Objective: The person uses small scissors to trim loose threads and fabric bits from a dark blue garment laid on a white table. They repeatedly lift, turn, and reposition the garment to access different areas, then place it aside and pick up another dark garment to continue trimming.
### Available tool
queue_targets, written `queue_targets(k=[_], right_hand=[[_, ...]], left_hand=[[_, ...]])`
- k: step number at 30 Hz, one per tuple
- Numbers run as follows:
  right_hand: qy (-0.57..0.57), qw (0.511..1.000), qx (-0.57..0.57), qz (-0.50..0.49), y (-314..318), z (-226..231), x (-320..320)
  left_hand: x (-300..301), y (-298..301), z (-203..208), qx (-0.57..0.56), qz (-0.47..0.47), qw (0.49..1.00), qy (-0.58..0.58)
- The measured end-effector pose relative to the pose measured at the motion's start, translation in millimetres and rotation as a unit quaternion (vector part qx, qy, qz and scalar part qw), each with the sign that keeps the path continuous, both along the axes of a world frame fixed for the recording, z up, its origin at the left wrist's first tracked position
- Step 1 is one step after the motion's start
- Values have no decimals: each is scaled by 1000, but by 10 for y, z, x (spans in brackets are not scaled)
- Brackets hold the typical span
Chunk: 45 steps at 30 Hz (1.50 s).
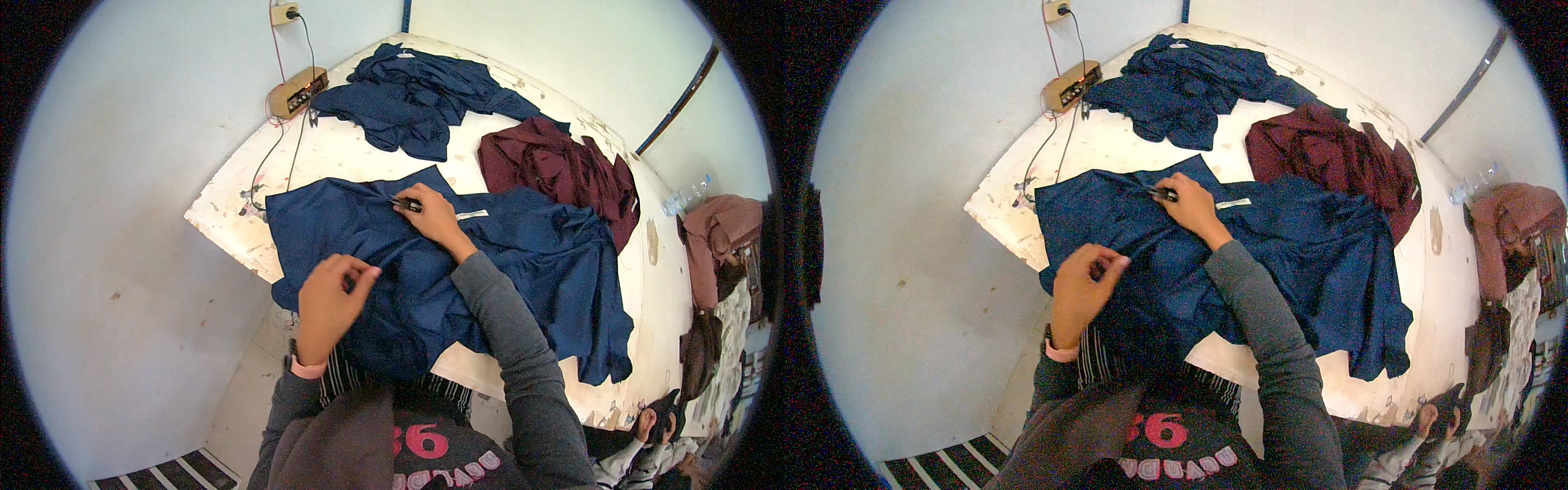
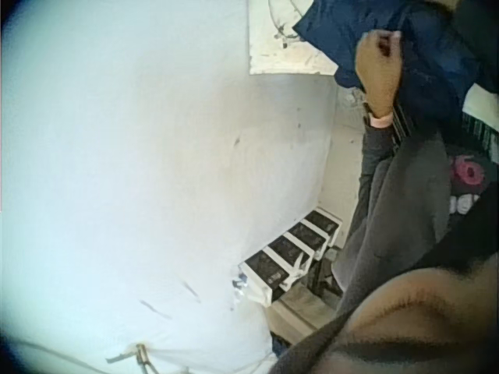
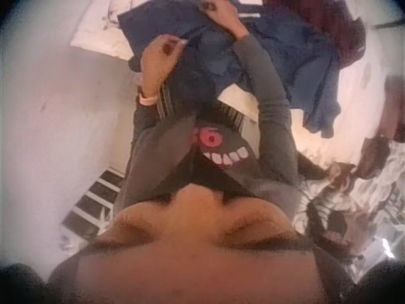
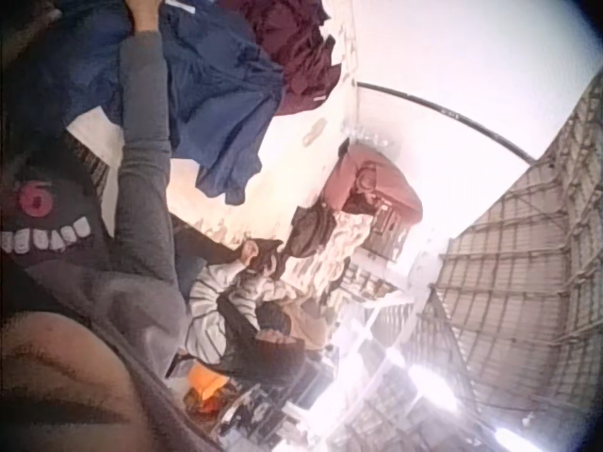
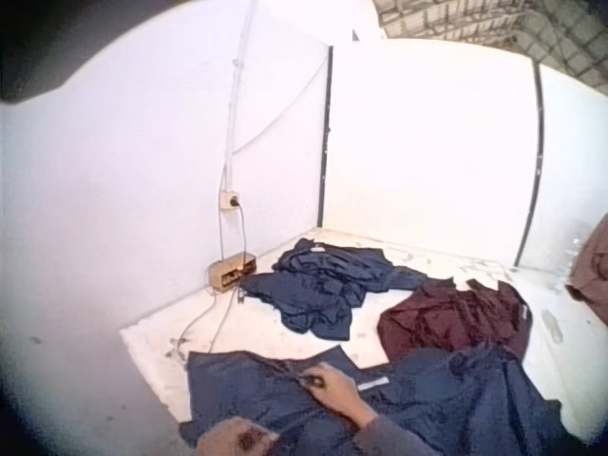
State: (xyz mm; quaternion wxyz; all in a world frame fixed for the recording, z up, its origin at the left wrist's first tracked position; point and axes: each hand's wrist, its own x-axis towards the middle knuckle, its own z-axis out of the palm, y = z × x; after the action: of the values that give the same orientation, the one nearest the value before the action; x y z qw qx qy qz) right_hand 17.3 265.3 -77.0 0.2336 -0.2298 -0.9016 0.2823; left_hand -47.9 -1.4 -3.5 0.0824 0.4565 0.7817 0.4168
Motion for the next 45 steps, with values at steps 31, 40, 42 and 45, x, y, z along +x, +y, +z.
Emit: queue_targets(k=[31,40,42,45], right_hand=[[96,995,26,-29,-644,702,706],[-131,989,28,61,-1348,891,1282],[-136,987,54,65,-1401,851,1236],[-139,984,89,61,-1442,771,1194]], left_hand=[[154,-43,-234,19,-133,973,189],[211,-37,-184,107,-102,983,112],[204,-42,-176,107,-103,982,115],[202,-58,-168,97,-97,984,110]])
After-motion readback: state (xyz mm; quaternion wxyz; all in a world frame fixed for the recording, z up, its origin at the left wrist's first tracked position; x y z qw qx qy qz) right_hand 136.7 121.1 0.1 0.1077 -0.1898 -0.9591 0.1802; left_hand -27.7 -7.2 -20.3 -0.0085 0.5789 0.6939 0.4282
